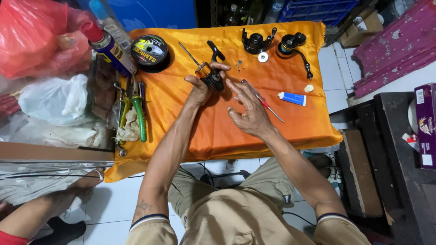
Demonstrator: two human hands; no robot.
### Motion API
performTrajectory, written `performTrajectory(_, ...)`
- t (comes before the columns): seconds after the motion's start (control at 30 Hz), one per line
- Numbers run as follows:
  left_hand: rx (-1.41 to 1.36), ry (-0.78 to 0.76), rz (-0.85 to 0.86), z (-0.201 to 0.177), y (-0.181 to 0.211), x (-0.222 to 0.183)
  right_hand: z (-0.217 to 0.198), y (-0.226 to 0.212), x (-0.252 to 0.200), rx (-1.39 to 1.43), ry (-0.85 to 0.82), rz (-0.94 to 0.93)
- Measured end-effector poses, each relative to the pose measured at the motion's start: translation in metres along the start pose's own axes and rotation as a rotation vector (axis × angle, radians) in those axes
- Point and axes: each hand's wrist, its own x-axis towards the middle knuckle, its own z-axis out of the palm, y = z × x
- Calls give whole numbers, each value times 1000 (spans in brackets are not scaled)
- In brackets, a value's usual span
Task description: The person is assembling a fishing reel handle, applying lubricant, and tightening screws with a screwdriver.
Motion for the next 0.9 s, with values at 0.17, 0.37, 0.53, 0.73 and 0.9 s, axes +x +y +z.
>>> performTrajectory(0.17, -93, -13, -51, 14, 19, -3, 1, 1, 8, -108, -7, -28)
performTrajectory(0.37, -75, -6, -52, 30, 31, -2, 14, 10, 16, -254, 7, -99)
performTrajectory(0.53, -82, 18, -34, 32, 29, -6, 23, 20, 17, -376, 20, -162)
performTrajectory(0.73, -150, 34, -68, 19, 17, -3, 17, 7, 21, -306, 16, -208)
performTrajectory(0.9, -214, 7, -107, 13, 10, -5, 7, 6, 23, -267, -21, -304)
